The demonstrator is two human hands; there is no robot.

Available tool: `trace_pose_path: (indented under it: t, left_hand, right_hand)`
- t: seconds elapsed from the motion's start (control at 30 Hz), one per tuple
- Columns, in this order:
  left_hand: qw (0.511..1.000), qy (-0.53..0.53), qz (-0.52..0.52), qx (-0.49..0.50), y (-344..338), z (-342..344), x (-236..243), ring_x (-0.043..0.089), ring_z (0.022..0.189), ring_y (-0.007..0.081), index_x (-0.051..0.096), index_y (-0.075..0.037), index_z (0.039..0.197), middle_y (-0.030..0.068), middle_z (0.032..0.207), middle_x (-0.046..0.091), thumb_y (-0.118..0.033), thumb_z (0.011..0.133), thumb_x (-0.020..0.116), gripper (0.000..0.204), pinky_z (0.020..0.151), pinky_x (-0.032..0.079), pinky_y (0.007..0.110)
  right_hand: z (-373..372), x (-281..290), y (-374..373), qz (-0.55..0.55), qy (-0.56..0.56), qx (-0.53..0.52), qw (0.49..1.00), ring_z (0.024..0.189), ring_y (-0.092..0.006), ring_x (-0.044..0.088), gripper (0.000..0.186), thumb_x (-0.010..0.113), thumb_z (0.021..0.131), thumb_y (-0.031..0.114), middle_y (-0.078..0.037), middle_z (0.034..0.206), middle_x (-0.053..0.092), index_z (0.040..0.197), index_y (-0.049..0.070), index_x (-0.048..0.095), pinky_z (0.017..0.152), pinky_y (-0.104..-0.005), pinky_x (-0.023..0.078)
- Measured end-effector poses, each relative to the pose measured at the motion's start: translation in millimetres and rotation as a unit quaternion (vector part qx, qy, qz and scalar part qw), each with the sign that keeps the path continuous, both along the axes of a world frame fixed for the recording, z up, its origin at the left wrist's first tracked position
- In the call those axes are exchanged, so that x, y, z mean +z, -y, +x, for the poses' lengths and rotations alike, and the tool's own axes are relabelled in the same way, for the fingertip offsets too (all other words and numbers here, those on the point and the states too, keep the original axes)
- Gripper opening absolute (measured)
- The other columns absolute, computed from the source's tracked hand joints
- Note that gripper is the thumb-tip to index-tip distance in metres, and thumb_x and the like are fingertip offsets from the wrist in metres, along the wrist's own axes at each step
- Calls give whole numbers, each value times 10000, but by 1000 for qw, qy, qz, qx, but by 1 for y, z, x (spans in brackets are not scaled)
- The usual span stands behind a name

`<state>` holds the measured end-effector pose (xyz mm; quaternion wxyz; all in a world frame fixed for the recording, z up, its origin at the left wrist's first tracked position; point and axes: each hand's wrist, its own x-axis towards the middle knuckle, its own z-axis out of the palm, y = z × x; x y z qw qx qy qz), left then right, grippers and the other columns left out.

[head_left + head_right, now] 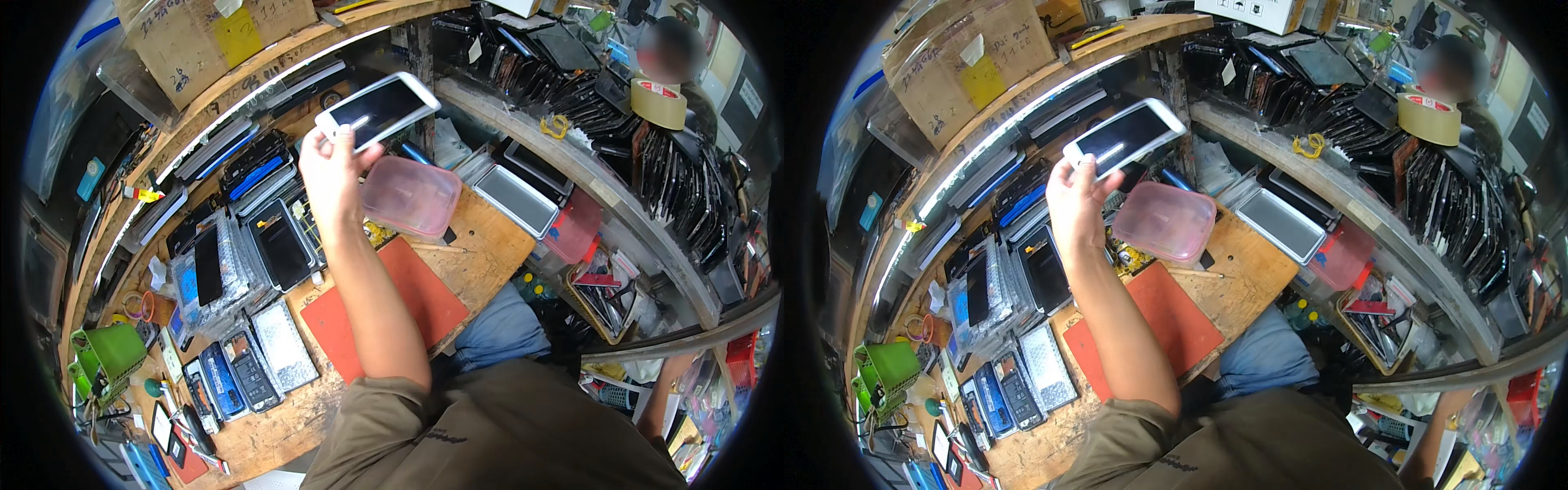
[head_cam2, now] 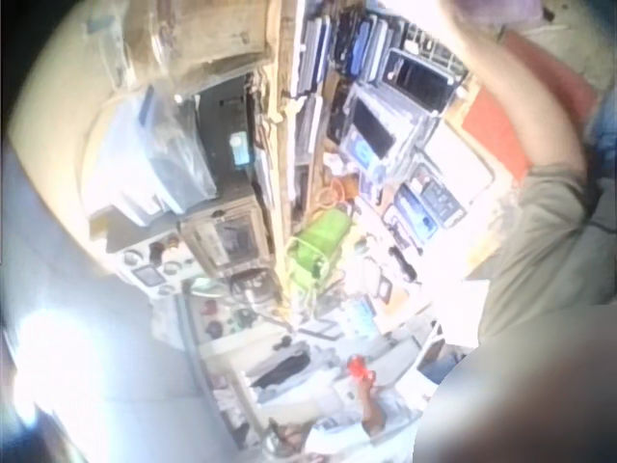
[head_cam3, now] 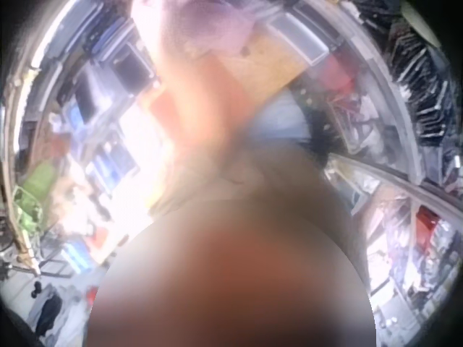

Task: The person retrieves a plastic container from a shelf, opens it, and sorts small electronic components from labeled bags. They then move to a glass display case and handle several black phone back covers, inspecting and arranging them.

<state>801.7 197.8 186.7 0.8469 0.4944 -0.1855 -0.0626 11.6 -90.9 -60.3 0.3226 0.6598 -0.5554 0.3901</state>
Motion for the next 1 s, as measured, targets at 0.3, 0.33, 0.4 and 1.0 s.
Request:
trace_pose_path:
  t: [0.3,0.33,0.4,1.0]
  left_hand:
    - [963,-84,-217,137,3,42,-39,684,1072,337,496,94,1221,212,1191,593,111,1008,528,216,973,665,505]
    - [960,-99,-220,145,3,45,-39,677,1089,353,498,97,1217,215,1191,590,106,1017,515,202,981,661,519]
    - [947,-146,-236,160,1,46,-39,679,1094,364,491,93,1236,221,1198,590,98,1023,512,214,983,660,524]
    - [810,247,449,286,-256,89,9,608,933,132,615,-8,1136,63,950,674,-72,1007,669,153,850,495,315]
  right_hand:
    - [109,-50,-121,231,323,68,915,899,-185,542,83,620,1000,72,-73,996,586,1064,19,612,804,-338,468]
    - [129,-56,-131,306,391,104,862,902,-176,560,67,637,986,68,-74,982,599,1030,26,607,807,-333,475]
    - [175,-63,-146,393,287,254,836,875,-176,607,83,675,950,61,-74,940,634,1004,36,618,796,-334,498]
    - [447,-47,-131,452,-99,639,614,571,-401,661,124,701,798,141,-140,644,658,899,104,640,578,-519,541]
